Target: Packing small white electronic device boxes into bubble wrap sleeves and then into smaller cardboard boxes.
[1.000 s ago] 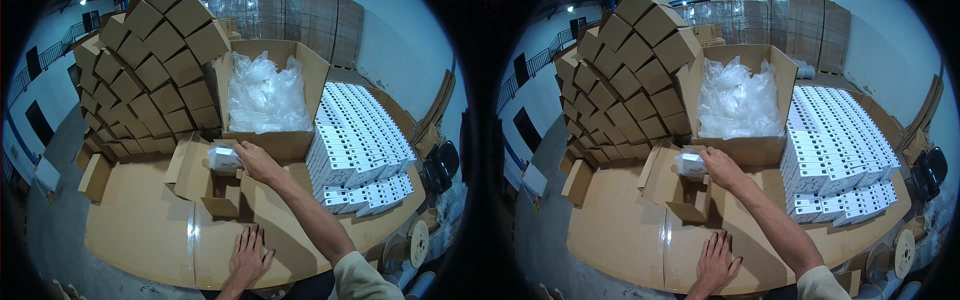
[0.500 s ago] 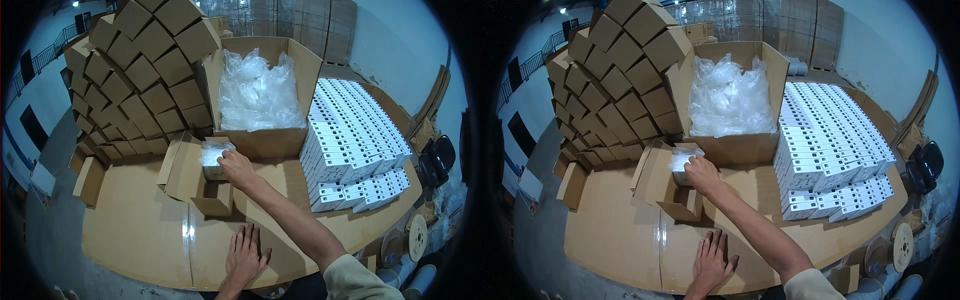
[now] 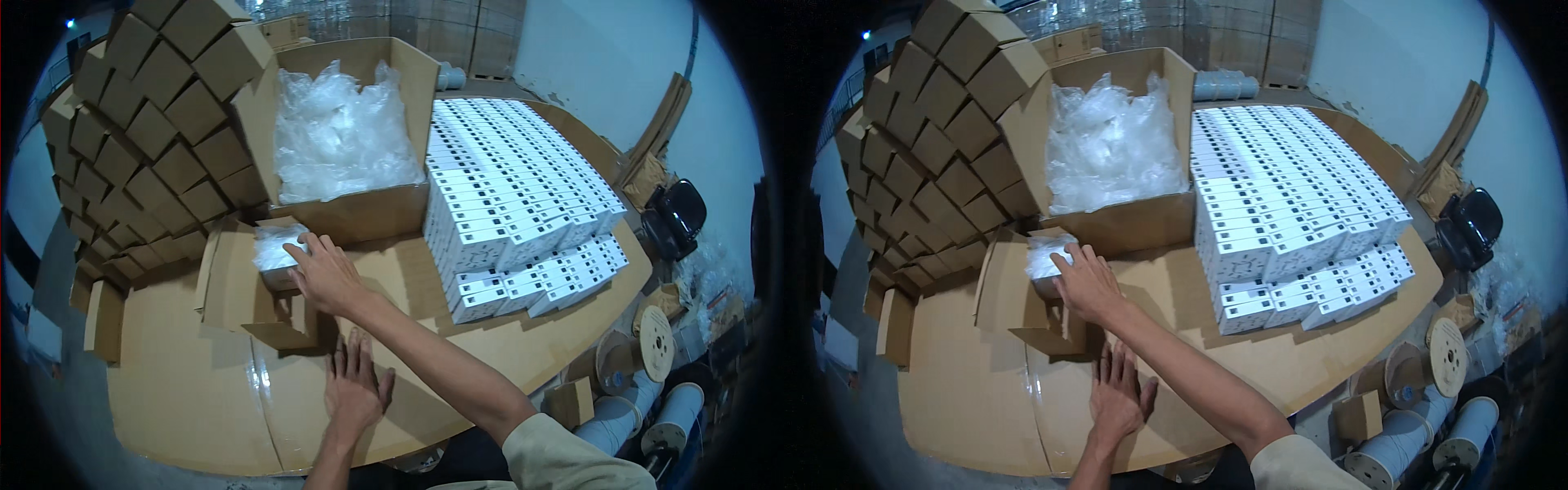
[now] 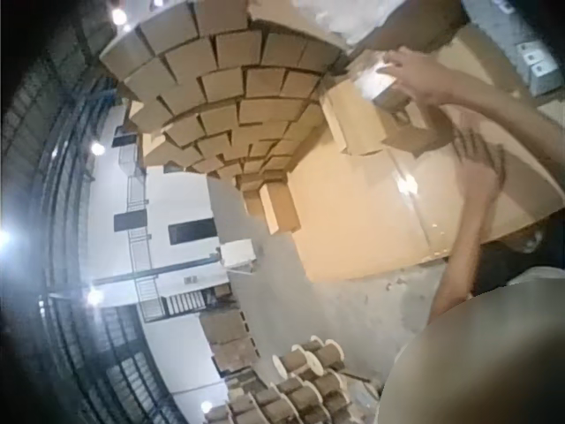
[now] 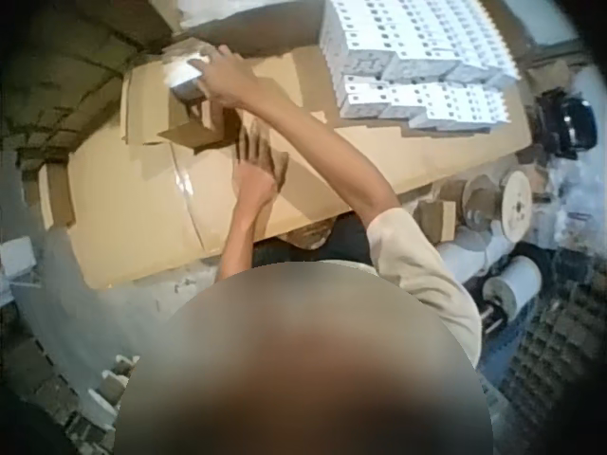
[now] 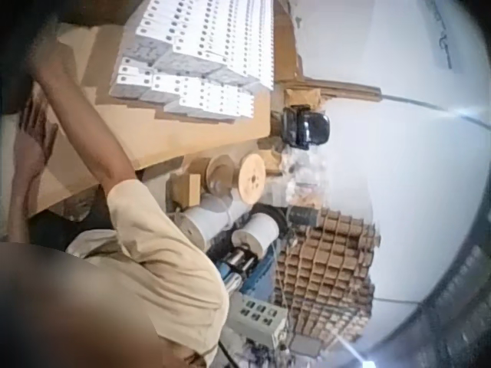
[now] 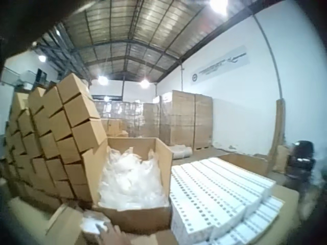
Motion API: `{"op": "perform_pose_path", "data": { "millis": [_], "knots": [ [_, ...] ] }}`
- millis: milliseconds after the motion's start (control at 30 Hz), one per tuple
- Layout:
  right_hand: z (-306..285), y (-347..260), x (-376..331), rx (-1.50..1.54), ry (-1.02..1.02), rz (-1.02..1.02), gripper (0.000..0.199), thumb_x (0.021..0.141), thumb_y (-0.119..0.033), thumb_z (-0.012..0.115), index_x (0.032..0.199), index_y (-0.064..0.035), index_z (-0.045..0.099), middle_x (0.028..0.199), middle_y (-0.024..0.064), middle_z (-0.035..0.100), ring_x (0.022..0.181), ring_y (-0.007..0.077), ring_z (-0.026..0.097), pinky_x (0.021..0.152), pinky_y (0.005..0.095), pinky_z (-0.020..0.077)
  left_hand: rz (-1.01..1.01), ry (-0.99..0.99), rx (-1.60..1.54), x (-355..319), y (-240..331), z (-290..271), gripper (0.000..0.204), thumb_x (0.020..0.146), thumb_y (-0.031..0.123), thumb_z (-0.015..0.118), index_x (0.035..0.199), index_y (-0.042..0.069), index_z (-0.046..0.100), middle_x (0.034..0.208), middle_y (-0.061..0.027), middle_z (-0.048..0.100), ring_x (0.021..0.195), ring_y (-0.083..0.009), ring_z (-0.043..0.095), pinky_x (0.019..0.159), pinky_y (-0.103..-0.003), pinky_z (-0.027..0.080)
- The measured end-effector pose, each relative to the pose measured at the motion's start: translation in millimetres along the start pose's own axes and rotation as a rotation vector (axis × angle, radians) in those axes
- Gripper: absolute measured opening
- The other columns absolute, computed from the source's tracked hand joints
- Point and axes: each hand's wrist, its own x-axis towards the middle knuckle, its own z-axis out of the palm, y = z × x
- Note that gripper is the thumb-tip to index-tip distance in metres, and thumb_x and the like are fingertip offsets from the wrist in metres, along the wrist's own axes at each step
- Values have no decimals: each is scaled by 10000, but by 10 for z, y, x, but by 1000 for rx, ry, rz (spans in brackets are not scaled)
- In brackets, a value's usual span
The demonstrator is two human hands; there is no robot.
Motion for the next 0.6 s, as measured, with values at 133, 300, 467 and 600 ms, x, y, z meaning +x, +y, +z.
{"op": "perform_pose_path", "data": {
  "millis": [133,300,467,600],
  "knots": [
    [-372,30,-349,109,26,-9,467,926,-177,648,1352,-46,507,1296,187,501,1155,381,503,984,477,449,-5,21,-54,265,-90,72,749,950,386,556,1482,-83,316,1533,-286,330,1418,-524,263,1162,-587,217],
    [-803,203,-990,50,92,-36,492,900,-122,661,1350,-8,497,1256,213,512,1158,401,512,978,469,457,68,67,-7,644,-113,102,731,925,393,566,1493,-13,348,1558,-244,321,1461,-460,229,1199,-547,167],
    [-1296,272,-1612,-9,155,73,480,871,-87,683,1319,-10,528,1225,205,538,1113,387,546,963,446,468,92,63,5,953,-156,118,713,956,397,553,1521,22,334,1584,-205,303,1481,-417,215,1213,-531,155],
    [-1656,414,-2000,-113,236,184,475,836,-43,695,1287,-4,552,1207,198,553,1094,377,560,941,439,481,72,27,-20,1101,-176,81,655,974,349,555,1519,50,349,1585,-170,318,1485,-393,220,1217,-516,159]
  ]
}}
